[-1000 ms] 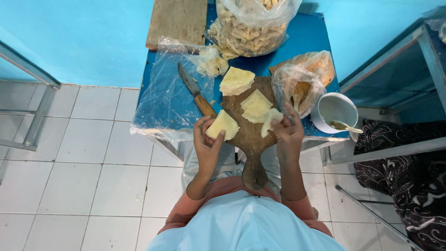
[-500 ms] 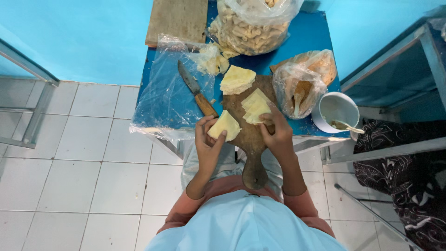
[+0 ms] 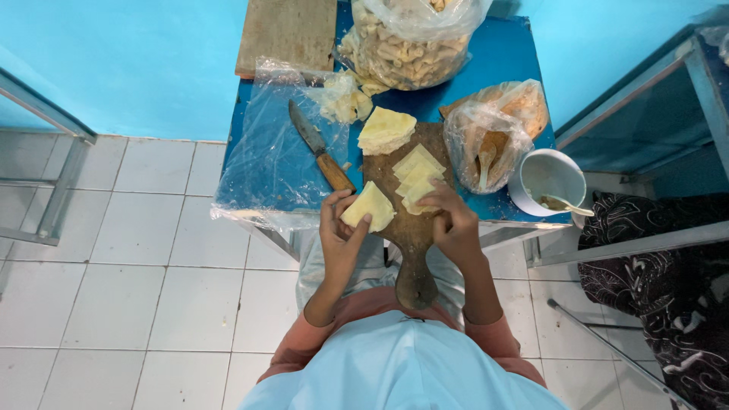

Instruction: The person slices a round layered cake on a wooden board with a knife, cutting it into wedges and then into smaller pieces, and stacks the cut slices on the board. A cup and bags of snacks sit on the blue table beside the work area.

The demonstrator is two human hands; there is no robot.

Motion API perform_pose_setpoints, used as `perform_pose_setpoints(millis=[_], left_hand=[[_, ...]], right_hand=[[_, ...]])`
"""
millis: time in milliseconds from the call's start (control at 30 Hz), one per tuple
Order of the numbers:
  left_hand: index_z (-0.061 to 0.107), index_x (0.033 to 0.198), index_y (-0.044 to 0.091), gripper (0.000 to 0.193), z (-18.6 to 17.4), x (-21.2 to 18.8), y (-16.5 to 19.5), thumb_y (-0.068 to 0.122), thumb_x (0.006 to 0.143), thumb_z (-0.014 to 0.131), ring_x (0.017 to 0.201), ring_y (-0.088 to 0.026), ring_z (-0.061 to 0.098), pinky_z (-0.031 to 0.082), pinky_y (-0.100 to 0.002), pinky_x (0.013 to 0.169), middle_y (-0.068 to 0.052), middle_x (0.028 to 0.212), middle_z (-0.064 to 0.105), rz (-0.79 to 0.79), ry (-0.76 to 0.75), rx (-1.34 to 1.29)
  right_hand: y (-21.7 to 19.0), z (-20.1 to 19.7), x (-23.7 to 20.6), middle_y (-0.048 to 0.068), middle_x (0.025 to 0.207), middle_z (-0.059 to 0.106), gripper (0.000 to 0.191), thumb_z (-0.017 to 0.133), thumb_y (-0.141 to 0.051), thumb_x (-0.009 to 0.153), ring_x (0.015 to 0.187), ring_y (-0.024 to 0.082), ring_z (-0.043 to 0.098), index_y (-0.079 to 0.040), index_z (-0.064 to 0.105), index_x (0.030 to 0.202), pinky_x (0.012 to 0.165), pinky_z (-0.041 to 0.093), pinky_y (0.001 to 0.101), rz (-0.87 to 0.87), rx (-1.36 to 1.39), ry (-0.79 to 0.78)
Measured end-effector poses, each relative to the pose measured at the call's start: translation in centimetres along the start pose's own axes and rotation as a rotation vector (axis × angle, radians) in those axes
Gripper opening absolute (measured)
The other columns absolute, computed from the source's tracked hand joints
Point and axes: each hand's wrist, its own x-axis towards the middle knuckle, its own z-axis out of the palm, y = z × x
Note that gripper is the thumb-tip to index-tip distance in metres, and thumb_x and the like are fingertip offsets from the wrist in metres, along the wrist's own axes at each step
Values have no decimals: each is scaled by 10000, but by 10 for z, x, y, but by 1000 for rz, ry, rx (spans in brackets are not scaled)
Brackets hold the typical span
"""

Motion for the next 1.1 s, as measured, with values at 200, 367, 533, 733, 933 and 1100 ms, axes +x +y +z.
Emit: perform_pose_setpoints(millis=[200,367,533,733,933,1100], left_hand=[[399,1427,19,533,-1,-1,-4,-65,965,653,1113,-131,641,552,-248,908,-128,1265,620,-24,-20,-57],[415,1423,17,520,0,-1,-2,-58,966,652,1097,-127,641,538,-237,886,-133,1265,626,-30,-5,-25],[424,1436,19,520,1,1,4,-35,972,652,1052,-118,653,537,-228,840,-133,1259,649,-44,-10,27],[420,1466,15,533,1,-1,7,-24,987,651,1073,-117,649,525,-220,857,-143,1266,664,-44,-35,8],[407,1497,16,561,2,0,5,-61,985,624,1110,-131,650,534,-235,900,-159,1291,660,-40,-55,-12],[345,1532,30,679,2,-1,6,-149,918,573,1229,-165,634,536,-273,1029,-163,1369,603,-64,-130,-108]], right_hand=[[-9,-5,10,127,1289,712,418,696,27,893,1091,303,712,-127,621,1274,852,572,381,-103,-81,57],[-21,0,16,132,1207,705,586,809,-82,830,1123,339,679,-53,561,1361,952,538,417,-243,-97,-124],[-18,7,17,66,1086,741,518,772,-43,920,1094,285,700,-46,563,1394,990,537,392,-202,-61,-130],[-14,-2,23,190,1312,680,332,673,-34,1005,1202,362,665,-89,608,1327,1017,533,427,-237,-171,15],[-23,-5,44,140,1229,712,451,658,-23,965,1167,399,640,24,572,1405,1036,484,487,-221,-258,-100],[-43,2,10,131,1240,698,442,826,-60,830,1162,333,684,-53,627,1224,988,549,411,-227,39,-66]])
